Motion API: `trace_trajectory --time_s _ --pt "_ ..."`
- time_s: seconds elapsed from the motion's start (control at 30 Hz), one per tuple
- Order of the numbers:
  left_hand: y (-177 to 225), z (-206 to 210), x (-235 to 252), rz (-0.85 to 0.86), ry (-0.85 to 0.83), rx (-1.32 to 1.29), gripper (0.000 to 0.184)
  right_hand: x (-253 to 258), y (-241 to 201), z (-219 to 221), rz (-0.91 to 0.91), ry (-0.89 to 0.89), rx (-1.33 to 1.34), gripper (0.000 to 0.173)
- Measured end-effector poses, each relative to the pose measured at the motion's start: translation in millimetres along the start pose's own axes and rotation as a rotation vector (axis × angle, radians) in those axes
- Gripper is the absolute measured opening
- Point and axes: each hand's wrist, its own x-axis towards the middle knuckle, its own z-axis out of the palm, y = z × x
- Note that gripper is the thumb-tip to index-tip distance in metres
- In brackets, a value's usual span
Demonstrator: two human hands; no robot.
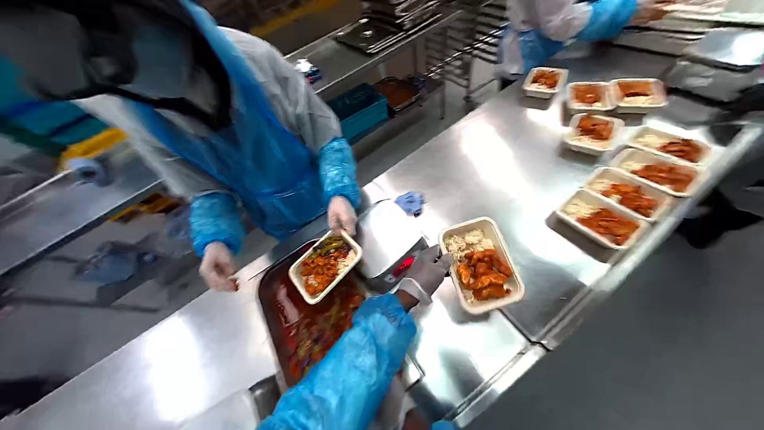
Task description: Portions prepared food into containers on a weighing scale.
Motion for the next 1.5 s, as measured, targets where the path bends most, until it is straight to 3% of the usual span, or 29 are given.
trace_trajectory --time_s 0.03,0.13,0.27,0.37,0.47,0.57,0.63,0.7,0.77,0.83,0.93,1.0,1.07,1.13,1.27,1.4,1.5 --pt "-7.4 -34.5 -35.0 0.000 0.032 -0.005 0.036 19.8 0.6 8.9 -0.093 0.197 0.022 0.042" --pt "-54.0 -122.7 -143.6 -0.039 0.224 0.013 0.031 68.8 -16.8 13.8 -0.179 0.233 -0.173 0.050" --pt "-182.3 -207.9 -260.4 -0.188 0.487 -0.020 0.029 83.5 -12.3 17.1 -0.216 0.333 -0.212 0.033" --pt "-269.2 -244.3 -347.1 -0.321 0.647 -0.010 0.021 94.7 -18.2 19.7 -0.169 0.406 -0.258 0.034" --pt "-347.6 -258.8 -408.0 -0.401 0.643 -0.069 0.016 112.4 -23.8 37.1 -0.060 0.366 -0.366 0.042" --pt "-407.6 -271.0 -440.8 -0.394 0.469 -0.123 0.017 125.2 -36.1 70.4 0.084 0.202 -0.524 0.049" --pt "-422.4 -281.8 -446.7 -0.399 0.321 -0.117 0.021 128.9 -38.7 93.7 0.131 0.144 -0.622 0.055" --pt "-405.8 -298.8 -446.5 -0.427 0.187 -0.059 0.027 131.8 -42.2 110.7 0.143 0.161 -0.705 0.060" --pt "-378.2 -319.4 -453.4 -0.440 0.091 -0.008 0.033 138.3 -48.3 128.9 0.164 0.188 -0.767 0.055" --pt "-383.7 -331.0 -457.0 -0.367 0.075 0.039 0.033 140.0 -53.3 140.3 0.206 0.203 -0.778 0.050" --pt "-422.7 -329.4 -466.2 -0.212 0.246 0.085 0.030 143.2 -51.9 139.9 0.215 0.215 -0.774 0.045" --pt "-464.1 -307.1 -472.5 -0.038 0.458 0.107 0.030 145.2 -48.0 139.7 0.219 0.222 -0.774 0.041" --pt "-482.3 -282.3 -479.3 0.042 0.552 0.139 0.037 145.7 -46.2 140.0 0.229 0.237 -0.781 0.036" --pt "-480.6 -265.9 -489.4 0.032 0.572 0.207 0.046 146.9 -48.7 141.1 0.248 0.249 -0.787 0.034" --pt "-419.8 -269.3 -522.0 -0.164 0.483 0.317 0.057 147.3 -54.9 146.1 0.277 0.274 -0.790 0.032" --pt "-494.9 -260.3 -490.6 -0.088 0.648 0.459 0.036 144.5 -58.1 146.6 0.293 0.268 -0.786 0.030" --pt "-487.7 -264.7 -520.8 -0.188 0.750 0.312 0.019 141.5 -60.3 143.4 0.261 0.275 -0.758 0.031"
